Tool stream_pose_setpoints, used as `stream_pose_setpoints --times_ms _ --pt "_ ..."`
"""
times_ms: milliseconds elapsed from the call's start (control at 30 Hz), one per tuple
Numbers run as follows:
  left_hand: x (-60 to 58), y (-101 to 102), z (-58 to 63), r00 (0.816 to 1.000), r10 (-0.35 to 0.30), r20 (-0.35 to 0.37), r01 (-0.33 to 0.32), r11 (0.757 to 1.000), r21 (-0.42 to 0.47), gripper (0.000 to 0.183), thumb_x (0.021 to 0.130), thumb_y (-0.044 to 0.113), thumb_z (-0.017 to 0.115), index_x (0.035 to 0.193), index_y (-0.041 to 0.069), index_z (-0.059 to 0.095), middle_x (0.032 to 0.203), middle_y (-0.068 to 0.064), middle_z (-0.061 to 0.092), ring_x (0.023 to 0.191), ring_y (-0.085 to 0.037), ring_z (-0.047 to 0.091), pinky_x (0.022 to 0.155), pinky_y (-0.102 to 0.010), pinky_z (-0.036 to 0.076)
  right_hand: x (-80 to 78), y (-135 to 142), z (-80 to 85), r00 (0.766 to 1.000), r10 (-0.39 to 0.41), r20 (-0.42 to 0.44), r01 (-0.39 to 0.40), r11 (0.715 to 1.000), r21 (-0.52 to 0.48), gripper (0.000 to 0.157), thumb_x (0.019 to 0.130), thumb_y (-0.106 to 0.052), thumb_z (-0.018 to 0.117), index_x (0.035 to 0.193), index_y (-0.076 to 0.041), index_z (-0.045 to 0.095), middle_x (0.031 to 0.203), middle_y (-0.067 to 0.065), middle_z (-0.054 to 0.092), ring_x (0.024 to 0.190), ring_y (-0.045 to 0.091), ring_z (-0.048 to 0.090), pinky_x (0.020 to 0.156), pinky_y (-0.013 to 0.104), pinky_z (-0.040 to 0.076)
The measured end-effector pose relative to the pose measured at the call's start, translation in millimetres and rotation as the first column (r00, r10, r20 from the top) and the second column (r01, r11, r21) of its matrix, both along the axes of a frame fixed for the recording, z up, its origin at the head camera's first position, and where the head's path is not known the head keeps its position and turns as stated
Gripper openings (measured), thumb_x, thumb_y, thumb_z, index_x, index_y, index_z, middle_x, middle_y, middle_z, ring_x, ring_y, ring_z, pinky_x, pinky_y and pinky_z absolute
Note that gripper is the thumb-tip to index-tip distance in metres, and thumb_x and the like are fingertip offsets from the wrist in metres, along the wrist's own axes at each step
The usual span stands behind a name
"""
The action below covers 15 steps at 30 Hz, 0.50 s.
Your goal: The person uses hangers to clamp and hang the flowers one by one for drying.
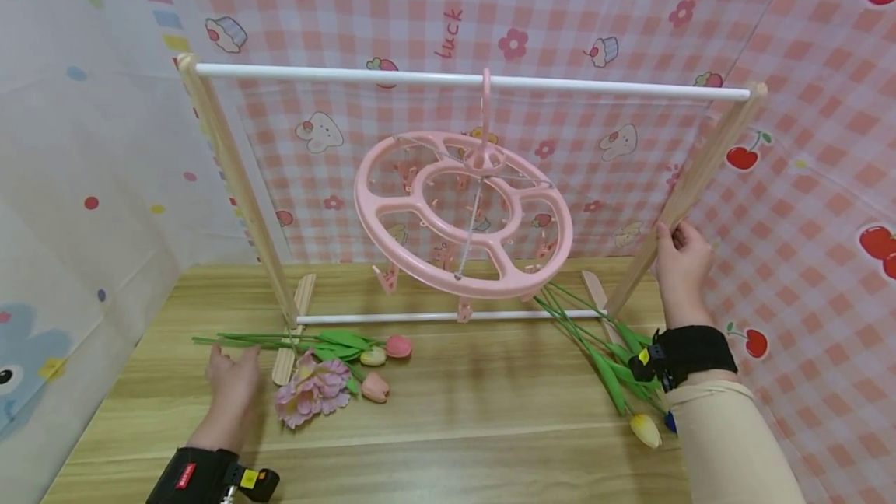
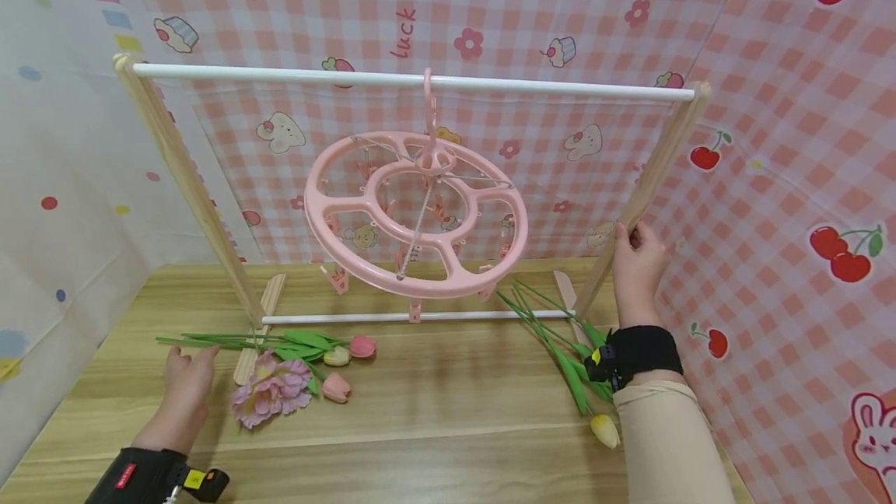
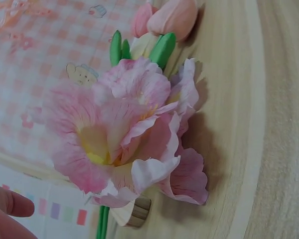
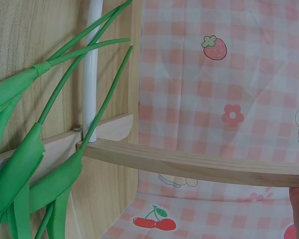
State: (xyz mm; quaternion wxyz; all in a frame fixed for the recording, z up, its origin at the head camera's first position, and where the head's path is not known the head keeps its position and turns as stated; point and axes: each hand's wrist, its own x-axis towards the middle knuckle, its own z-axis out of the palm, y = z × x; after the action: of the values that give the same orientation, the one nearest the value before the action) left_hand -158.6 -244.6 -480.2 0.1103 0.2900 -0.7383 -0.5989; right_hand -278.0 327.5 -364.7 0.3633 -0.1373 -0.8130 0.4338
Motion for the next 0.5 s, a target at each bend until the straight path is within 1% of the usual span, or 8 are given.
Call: stream_pose_setpoints --times_ms 100,200,267,333,367,433,500 --pt "-2.8 -2.6 -0.7 1.0 0.006 0.017 -0.007 0.995 0.101 0.08 0.093 0.018 0.044 0.143 -0.008 -0.012 0.146 -0.034 -0.008 0.133 -0.041 -0.002 0.111 -0.043 0.004 0.5 -0.2 0.5 1.0 0.014 0.015 -0.013 1.0 -0.022 0.037 0.093 -0.027 0.055 0.118 -0.002 0.063 0.111 0.017 0.063 0.093 0.009 0.061 0.082 0.019 0.049" --pt "-5.8 -5.0 -0.2 1.0 0.0 0.029 -0.006 0.975 0.224 0.081 0.095 0.019 0.041 0.141 -0.007 -0.02 0.146 -0.029 -0.017 0.133 -0.036 -0.005 0.111 -0.04 0.003 0.4 -0.3 0.5 1.0 0.015 0.013 -0.014 1.0 -0.014 0.036 0.093 -0.027 0.055 0.117 -0.001 0.063 0.109 0.017 0.064 0.092 0.009 0.061 0.081 0.019 0.049" --pt "-7.2 -6.4 0.5 0.999 -0.006 0.045 -0.008 0.959 0.285 0.082 0.095 0.021 0.04 0.14 -0.005 -0.024 0.147 -0.026 -0.021 0.133 -0.033 -0.002 0.111 -0.039 0.005 0.4 -0.7 0.5 1.0 0.01 0.005 -0.01 1.0 -0.002 0.035 0.093 -0.026 0.055 0.115 0.0 0.064 0.107 0.017 0.064 0.089 0.007 0.061 0.079 0.018 0.05" --pt "-8.3 -7.4 1.2 0.999 -0.012 0.051 -0.006 0.944 0.328 0.082 0.096 0.022 0.038 0.139 -0.004 -0.026 0.147 -0.024 -0.018 0.131 -0.031 0.007 0.111 -0.038 0.009 0.2 -0.9 0.3 1.0 0.004 -0.003 -0.004 1.0 0.008 0.034 0.093 -0.026 0.056 0.113 0.0 0.065 0.105 0.017 0.065 0.086 0.005 0.06 0.078 0.017 0.05" --pt "-9.0 -7.7 1.2 0.998 -0.012 0.055 -0.007 0.942 0.337 0.082 0.096 0.022 0.038 0.14 -0.004 -0.026 0.148 -0.025 -0.016 0.129 -0.032 0.015 0.11 -0.037 0.012 0.3 -1.0 0.4 1.0 0.007 -0.004 -0.007 1.0 -0.001 0.034 0.093 -0.026 0.056 0.113 0.0 0.065 0.106 0.018 0.064 0.086 0.004 0.06 0.078 0.017 0.05" --pt "-10.0 -7.8 1.4 0.998 -0.015 0.065 -0.01 0.935 0.355 0.081 0.096 0.022 0.037 0.14 -0.004 -0.026 0.148 -0.025 -0.01 0.117 -0.024 0.036 0.107 -0.034 0.02 0.5 -1.2 0.7 1.0 0.012 -0.004 -0.012 1.0 -0.01 0.035 0.093 -0.026 0.056 0.114 0.0 0.065 0.106 0.017 0.064 0.087 0.005 0.06 0.078 0.017 0.05" --pt "-11.2 -7.5 1.8 0.998 -0.02 0.067 -0.006 0.929 0.369 0.079 0.096 0.022 0.035 0.14 -0.004 -0.026 0.148 -0.026 -0.004 0.097 -0.013 0.049 0.102 -0.032 0.026 0.2 -1.1 0.6 1.0 0.02 -0.001 -0.02 0.999 -0.029 0.035 0.093 -0.025 0.056 0.116 0.0 0.064 0.108 0.017 0.064 0.09 0.006 0.06 0.08 0.018 0.049"
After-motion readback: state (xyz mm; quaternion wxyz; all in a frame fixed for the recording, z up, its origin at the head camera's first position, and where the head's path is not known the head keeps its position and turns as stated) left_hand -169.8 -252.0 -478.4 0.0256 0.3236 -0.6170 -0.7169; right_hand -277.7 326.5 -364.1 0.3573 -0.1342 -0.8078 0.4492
